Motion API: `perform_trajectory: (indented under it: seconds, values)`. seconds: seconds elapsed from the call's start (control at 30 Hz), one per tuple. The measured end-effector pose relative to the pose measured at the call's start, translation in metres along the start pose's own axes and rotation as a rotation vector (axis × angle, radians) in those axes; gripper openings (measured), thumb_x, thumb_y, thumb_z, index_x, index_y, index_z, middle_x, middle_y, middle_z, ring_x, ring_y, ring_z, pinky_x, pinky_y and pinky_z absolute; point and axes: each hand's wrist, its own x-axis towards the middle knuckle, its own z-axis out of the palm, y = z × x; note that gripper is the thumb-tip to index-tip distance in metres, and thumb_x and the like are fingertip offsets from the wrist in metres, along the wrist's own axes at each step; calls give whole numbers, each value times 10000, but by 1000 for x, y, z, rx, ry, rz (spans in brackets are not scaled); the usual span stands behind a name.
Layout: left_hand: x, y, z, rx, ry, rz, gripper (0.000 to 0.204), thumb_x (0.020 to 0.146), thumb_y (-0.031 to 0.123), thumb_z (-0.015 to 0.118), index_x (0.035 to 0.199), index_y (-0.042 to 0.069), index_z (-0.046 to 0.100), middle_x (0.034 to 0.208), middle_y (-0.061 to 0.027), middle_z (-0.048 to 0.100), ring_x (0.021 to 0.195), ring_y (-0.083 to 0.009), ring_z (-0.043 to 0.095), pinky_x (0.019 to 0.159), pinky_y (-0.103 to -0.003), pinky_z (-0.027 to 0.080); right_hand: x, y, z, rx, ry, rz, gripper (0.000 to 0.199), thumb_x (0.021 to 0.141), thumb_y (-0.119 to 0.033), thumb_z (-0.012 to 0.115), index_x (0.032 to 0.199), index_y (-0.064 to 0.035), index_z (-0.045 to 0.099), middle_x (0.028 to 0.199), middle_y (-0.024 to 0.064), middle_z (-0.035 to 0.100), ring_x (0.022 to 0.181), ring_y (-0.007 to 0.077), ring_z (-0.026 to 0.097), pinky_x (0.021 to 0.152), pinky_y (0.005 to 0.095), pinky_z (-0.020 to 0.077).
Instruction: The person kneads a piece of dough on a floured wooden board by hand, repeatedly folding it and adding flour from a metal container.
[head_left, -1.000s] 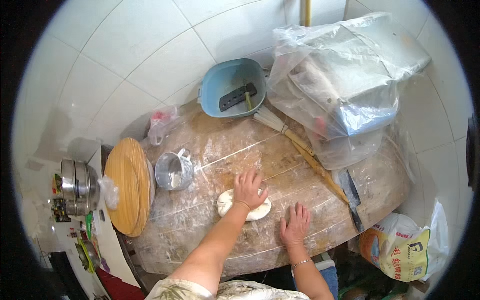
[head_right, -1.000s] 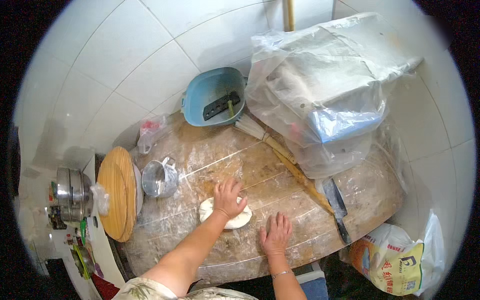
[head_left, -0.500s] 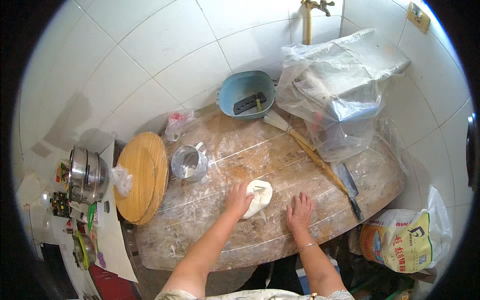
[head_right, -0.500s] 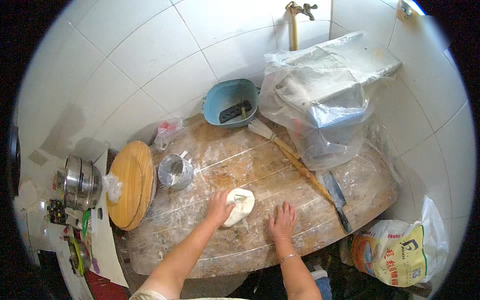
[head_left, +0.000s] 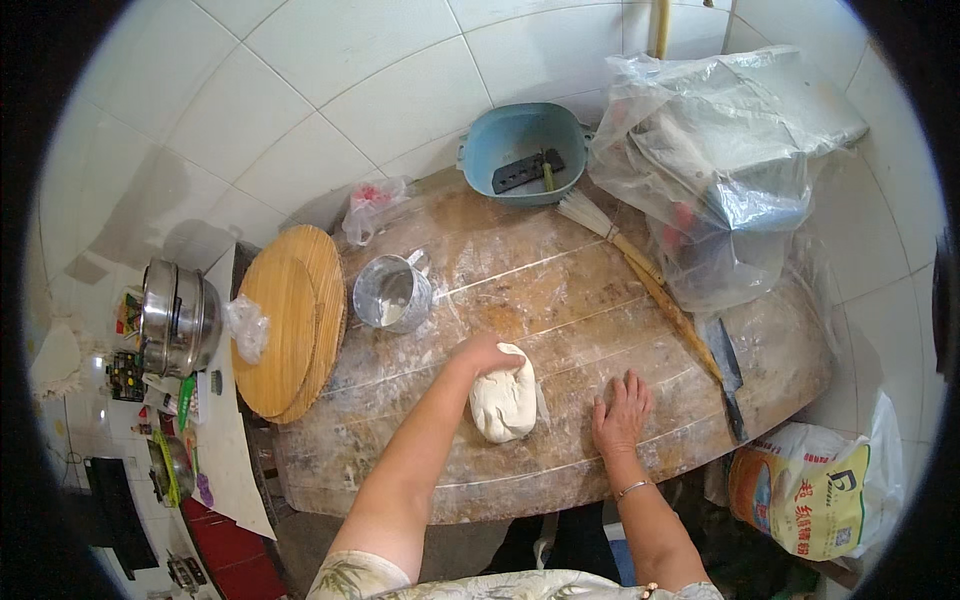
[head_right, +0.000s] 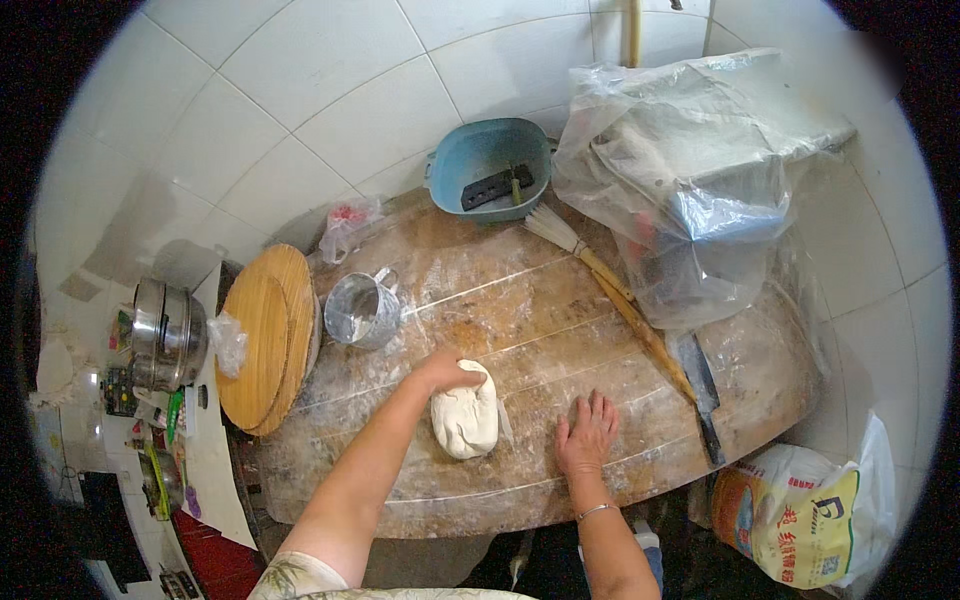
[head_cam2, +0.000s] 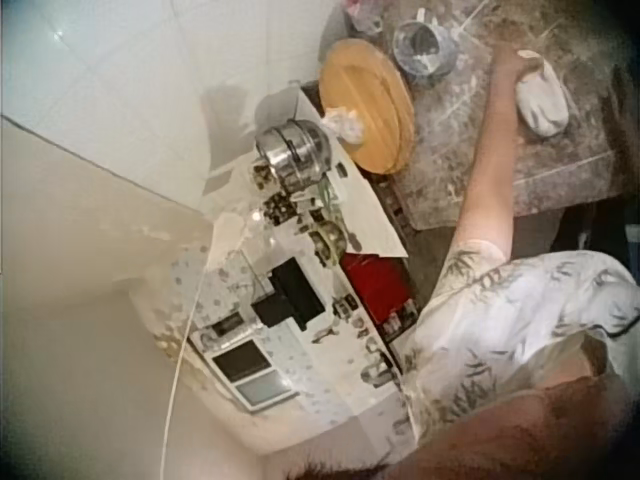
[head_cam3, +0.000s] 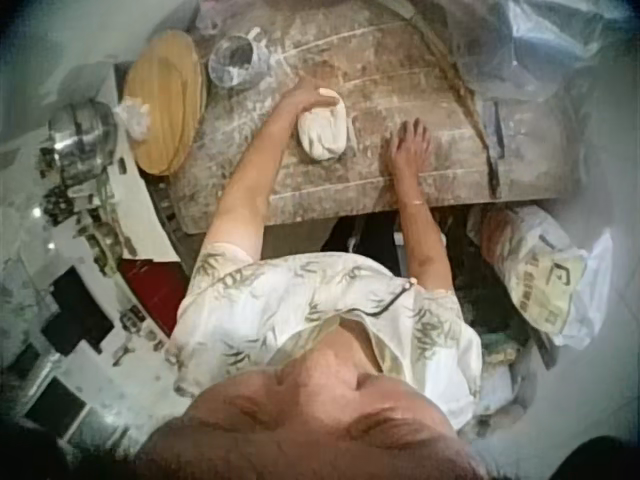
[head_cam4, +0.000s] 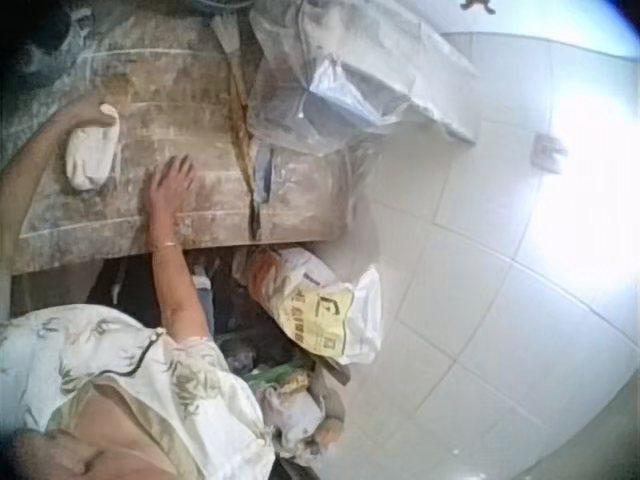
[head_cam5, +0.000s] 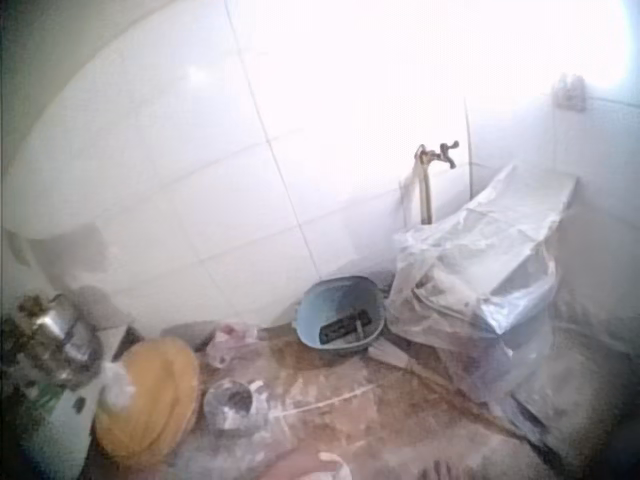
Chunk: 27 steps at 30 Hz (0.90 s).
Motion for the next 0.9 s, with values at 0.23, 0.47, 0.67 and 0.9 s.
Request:
perform_trajectory:
  seconds: [0.23,0.47,0.67,0.9]
  values:
    - [-68,-20,42,-59,442,439,442,808,176,642,1212,33,536,1365,-176,507,1174,-358,550,974,-439,446,6,0,0,-22,4,9,490,857,-277,605,1274,-33,525,1466,201,393,1352,392,326,1150,521,193]
    - [-147,-27,124,261,947,500,495,788,227,633,1266,130,553,1314,-134,528,1201,-362,501,968,-494,401,10,0,0,-16,52,2,460,866,-271,590,1255,-29,550,1481,209,383,1364,404,323,1147,527,198]
    - [-91,-11,99,279,759,425,621,725,452,668,1268,171,559,1291,-138,505,1168,-343,477,955,-516,354,6,-1,0,-47,26,-4,462,847,-265,615,1239,-32,542,1470,214,388,1336,410,345,1135,540,205]
    - [-27,-18,61,190,585,418,416,784,378,648,1139,161,633,1044,-103,599,957,-315,575,841,-471,415,2,-1,4,-26,-18,41,530,798,-288,656,1246,-36,525,1455,222,396,1341,422,334,1130,558,197]
